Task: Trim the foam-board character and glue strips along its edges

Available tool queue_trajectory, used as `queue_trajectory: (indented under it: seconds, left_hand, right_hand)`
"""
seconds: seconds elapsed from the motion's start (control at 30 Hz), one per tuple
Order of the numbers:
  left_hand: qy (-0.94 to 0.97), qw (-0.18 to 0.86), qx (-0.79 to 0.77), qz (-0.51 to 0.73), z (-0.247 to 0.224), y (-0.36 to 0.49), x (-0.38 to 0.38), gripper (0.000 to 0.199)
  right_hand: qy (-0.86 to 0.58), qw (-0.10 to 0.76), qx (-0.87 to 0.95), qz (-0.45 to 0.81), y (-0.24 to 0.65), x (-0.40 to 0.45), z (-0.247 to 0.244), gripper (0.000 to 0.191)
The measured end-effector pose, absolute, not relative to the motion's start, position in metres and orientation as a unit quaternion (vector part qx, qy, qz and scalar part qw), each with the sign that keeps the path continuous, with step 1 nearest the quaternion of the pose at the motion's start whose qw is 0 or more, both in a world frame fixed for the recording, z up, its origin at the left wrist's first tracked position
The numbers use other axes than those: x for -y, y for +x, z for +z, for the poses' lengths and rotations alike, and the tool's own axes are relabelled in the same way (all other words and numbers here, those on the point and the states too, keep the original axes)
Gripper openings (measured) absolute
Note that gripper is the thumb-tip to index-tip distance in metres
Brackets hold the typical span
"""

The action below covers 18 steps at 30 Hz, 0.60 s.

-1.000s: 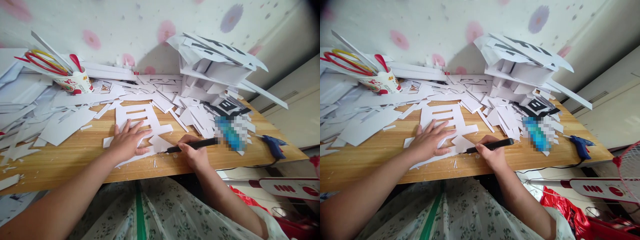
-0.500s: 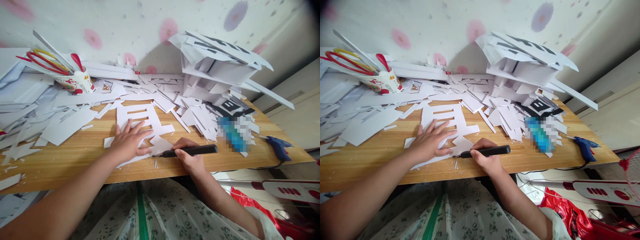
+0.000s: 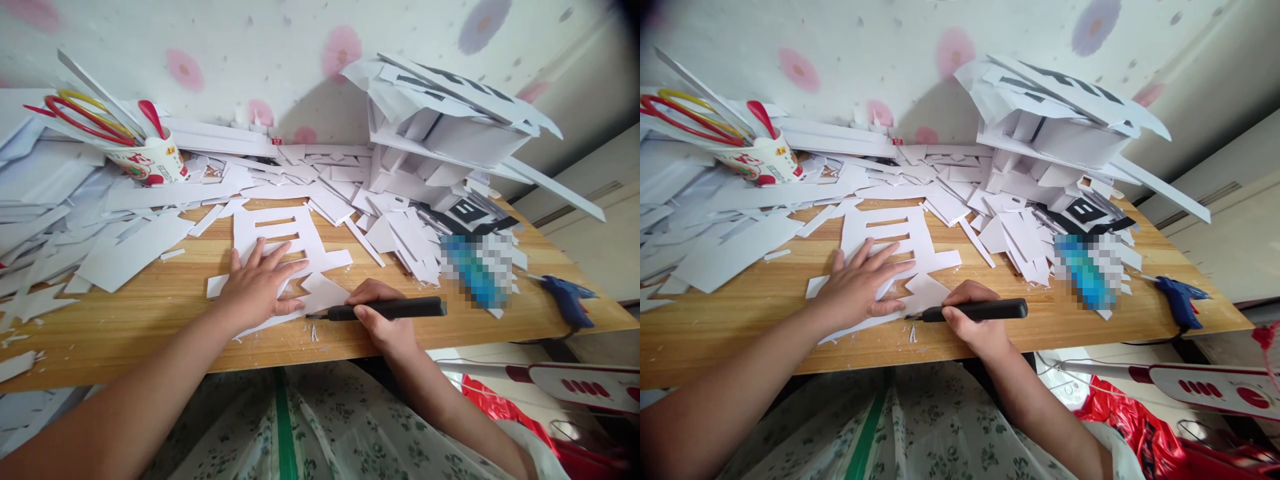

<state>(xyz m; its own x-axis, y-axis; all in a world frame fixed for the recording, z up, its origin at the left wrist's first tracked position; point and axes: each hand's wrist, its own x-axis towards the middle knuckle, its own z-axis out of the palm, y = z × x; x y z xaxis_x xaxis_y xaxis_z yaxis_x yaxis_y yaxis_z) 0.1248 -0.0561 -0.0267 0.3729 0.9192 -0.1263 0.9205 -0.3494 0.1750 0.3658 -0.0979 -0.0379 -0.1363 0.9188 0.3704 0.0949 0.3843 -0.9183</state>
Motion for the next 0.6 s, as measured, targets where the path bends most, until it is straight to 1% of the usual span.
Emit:
queue_trajectory:
  seconds: [0.23,0.4,0.53,0.6]
  left_hand:
    - [0.821,0.114,-0.560,-0.005,-0.025,0.125,0.056,0.071]
    - [0.822,0.106,-0.559,-0.005,-0.024,0.125,0.057,0.070]
    - [0.825,0.101,-0.555,-0.003,-0.025,0.124,0.056,0.067]
    - [0.826,0.098,-0.556,-0.001,-0.025,0.124,0.056,0.066]
  right_hand:
    - [-0.376,0.535,0.649,0.388,0.368,0.098,-0.039,0.008]
    - [-0.370,0.534,0.639,0.411,0.370,0.099,-0.040,0.011]
    - [-0.390,0.519,0.651,0.393,0.377,0.108,-0.034,0.011]
    - [-0.381,0.515,0.649,0.411,0.381,0.113,-0.034,0.012]
